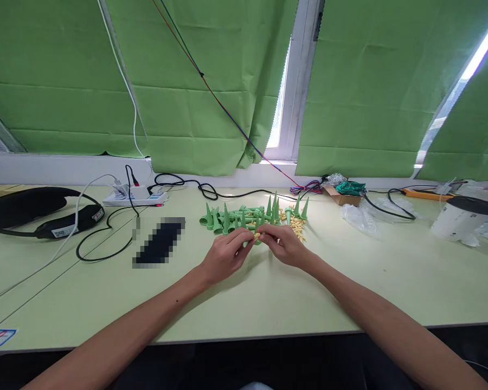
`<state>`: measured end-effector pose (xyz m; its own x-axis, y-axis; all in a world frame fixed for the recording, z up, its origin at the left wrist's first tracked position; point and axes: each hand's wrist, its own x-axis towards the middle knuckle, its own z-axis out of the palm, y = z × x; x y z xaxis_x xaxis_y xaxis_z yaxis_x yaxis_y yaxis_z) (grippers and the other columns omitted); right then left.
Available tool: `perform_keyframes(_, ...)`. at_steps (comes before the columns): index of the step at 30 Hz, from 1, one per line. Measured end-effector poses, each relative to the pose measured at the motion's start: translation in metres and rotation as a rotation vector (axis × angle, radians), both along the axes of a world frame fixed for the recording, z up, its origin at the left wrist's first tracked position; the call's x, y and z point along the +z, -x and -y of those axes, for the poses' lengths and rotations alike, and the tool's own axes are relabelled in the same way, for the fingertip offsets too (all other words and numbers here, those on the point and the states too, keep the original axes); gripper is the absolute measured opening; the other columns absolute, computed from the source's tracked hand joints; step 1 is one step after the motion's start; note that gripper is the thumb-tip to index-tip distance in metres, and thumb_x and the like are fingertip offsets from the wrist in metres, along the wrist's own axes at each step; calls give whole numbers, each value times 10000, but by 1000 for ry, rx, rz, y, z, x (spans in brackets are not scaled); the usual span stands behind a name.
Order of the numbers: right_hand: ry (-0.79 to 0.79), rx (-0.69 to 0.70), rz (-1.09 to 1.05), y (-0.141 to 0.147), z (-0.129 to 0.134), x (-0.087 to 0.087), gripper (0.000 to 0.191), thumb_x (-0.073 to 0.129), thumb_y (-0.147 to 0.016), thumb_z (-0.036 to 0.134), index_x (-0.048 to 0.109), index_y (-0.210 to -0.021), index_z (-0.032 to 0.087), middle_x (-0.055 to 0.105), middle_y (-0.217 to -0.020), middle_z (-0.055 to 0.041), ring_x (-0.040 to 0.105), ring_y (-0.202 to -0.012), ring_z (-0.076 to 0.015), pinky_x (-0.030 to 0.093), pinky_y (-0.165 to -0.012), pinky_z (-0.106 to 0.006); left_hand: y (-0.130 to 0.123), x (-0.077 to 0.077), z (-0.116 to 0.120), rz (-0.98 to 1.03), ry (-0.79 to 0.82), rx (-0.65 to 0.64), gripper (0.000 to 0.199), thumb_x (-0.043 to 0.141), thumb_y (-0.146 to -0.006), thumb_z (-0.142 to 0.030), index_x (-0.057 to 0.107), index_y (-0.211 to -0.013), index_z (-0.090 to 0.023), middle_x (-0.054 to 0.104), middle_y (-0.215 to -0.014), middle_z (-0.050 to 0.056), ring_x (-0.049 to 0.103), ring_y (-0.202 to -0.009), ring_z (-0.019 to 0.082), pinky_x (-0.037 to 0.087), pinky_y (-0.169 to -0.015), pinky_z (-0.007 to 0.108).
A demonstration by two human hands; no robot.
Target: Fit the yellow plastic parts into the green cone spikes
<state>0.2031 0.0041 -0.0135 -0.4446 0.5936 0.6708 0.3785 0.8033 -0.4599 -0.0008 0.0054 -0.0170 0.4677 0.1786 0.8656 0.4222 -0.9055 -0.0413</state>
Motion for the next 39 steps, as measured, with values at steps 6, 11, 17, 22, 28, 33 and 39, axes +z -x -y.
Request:
perform_keyframes(6, 22, -5, 14, -1, -1, -1, 232, 454, -996, 341, 617, -895, 210, 470, -628, 29, 354, -542, -112, 310, -521, -230, 0, 5, 4, 23, 98, -40, 111, 573, -914, -106, 567, -986, -191, 671, -816, 29, 575, -599, 95, 380, -465, 191)
perform_keyframes(11, 30, -20, -13, 1, -1, 0, 222, 471, -988, 332, 632, -910, 200, 454, -594, 42, 347, -516, -104, 309, -508, -227, -2, 7, 8, 69, 195, -45, 69, 579, -917, -123, 595, -945, -183, 650, -778, 13, 550, -566, 88, 403, -482, 199)
perform_keyframes(17, 40, -92, -75, 4, 4, 6, 234, 475, -990, 352, 620, -911, 186, 449, -576, 50, 358, -506, -99, 319, -510, -223, -6, 13, 11, 209, 341, 1, 44, 607, -915, -191, 612, -878, -168, 631, -714, -5, 510, -492, 67, 413, -464, 194)
perform_keyframes(22, -51, -151, -137, 4, 8, 10, 228, 476, -987, 330, 608, -875, 182, 492, -600, 33, 410, -529, -102, 349, -532, -227, -7, 8, 9, 112, 462, 1, 121, 581, -928, -244, 587, -832, -170, 557, -623, -35, 472, -477, 76, 390, -454, 200)
perform_keyframes(28, -94, -75, -106, 10, 11, 8, 159, 531, -960, 306, 603, -880, 189, 532, -609, 31, 424, -511, -100, 367, -529, -234, -9, -1, 8, -25, 561, 10, 198, 528, -939, -274, 550, -774, -167, 456, -564, -56, 384, -478, 83, 326, -444, 207)
perform_keyframes(33, -78, -54, -77, 11, 12, 4, 153, 556, -945, 332, 583, -884, 194, 501, -580, 47, 429, -498, -102, 373, -525, -233, -10, -2, 9, -38, 545, 12, 230, 515, -921, -257, 511, -709, -168, 461, -561, -49, 377, -476, 82, 304, -452, 213)
perform_keyframes(39, -97, -47, -13, 11, 13, 3, 125, 545, -944, 289, 553, -858, 199, 515, -600, 41, 426, -507, -102, 352, -528, -230, -12, -6, 8, -67, 575, -7, 127, 500, -864, -137, 553, -751, -160, 535, -613, -33, 412, -519, 87, 324, -488, 217)
